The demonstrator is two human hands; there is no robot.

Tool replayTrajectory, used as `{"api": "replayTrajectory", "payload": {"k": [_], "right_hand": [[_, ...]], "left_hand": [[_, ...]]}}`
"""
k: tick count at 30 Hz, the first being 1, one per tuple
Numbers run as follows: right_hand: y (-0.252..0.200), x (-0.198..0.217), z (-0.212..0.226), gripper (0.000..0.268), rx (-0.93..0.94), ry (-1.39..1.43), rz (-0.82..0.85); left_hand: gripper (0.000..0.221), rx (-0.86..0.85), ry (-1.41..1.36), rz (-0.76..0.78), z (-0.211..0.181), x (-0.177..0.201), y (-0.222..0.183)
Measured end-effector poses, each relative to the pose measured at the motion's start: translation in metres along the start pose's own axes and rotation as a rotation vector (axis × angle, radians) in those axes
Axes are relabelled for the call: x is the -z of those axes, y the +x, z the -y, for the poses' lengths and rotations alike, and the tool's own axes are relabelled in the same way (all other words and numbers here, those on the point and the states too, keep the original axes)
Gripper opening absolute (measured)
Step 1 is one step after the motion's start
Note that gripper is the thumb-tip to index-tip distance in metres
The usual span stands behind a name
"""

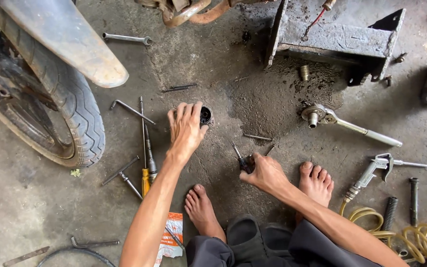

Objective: Reassembling the internal components of a motorcycle starter motor, including cleaning the armature and fitting it into the housing.

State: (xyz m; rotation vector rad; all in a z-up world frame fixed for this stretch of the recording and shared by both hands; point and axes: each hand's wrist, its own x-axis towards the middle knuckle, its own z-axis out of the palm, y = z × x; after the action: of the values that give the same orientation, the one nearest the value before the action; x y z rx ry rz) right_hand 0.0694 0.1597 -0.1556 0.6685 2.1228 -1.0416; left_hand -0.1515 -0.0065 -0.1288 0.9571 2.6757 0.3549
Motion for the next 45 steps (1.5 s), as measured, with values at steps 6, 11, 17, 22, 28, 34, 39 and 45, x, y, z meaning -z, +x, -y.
{"api": "replayTrajectory", "payload": {"k": [6, 11, 17, 22, 28, 34, 39, 45], "right_hand": [[-0.014, 0.025, 0.018, 0.058, 0.092, -0.174, -0.024], [-0.039, 0.06, 0.034, 0.058, 0.321, 0.342, -0.063], [-0.063, 0.058, 0.039, 0.072, 0.601, 1.13, 0.137], [-0.081, 0.064, 0.038, 0.054, 0.715, 1.149, 0.256], [-0.091, 0.068, 0.039, 0.048, 0.788, 1.136, 0.251], [-0.093, 0.073, 0.041, 0.047, 0.845, 1.042, 0.22], [-0.095, 0.081, 0.047, 0.046, 0.871, 1.002, 0.225], [-0.097, 0.085, 0.046, 0.062, 0.899, 0.823, 0.118]], "left_hand": [[0.056, -0.06, 0.059, -0.171, -0.021, 0.025, -0.019], [0.051, -0.055, -0.257, -0.363, -0.074, 0.063, -0.074], [0.062, -0.23, -0.303, -0.511, -0.112, 0.086, -0.108], [0.05, -0.225, -0.323, -0.491, -0.132, 0.096, -0.12], [0.051, -0.297, -0.362, -0.523, -0.131, 0.091, -0.129], [0.04, -0.34, -0.397, -0.541, -0.134, 0.096, -0.124], [0.046, -0.346, -0.373, -0.548, -0.131, 0.091, -0.127], [0.047, -0.281, -0.516, -0.517, -0.133, 0.093, -0.128]]}}
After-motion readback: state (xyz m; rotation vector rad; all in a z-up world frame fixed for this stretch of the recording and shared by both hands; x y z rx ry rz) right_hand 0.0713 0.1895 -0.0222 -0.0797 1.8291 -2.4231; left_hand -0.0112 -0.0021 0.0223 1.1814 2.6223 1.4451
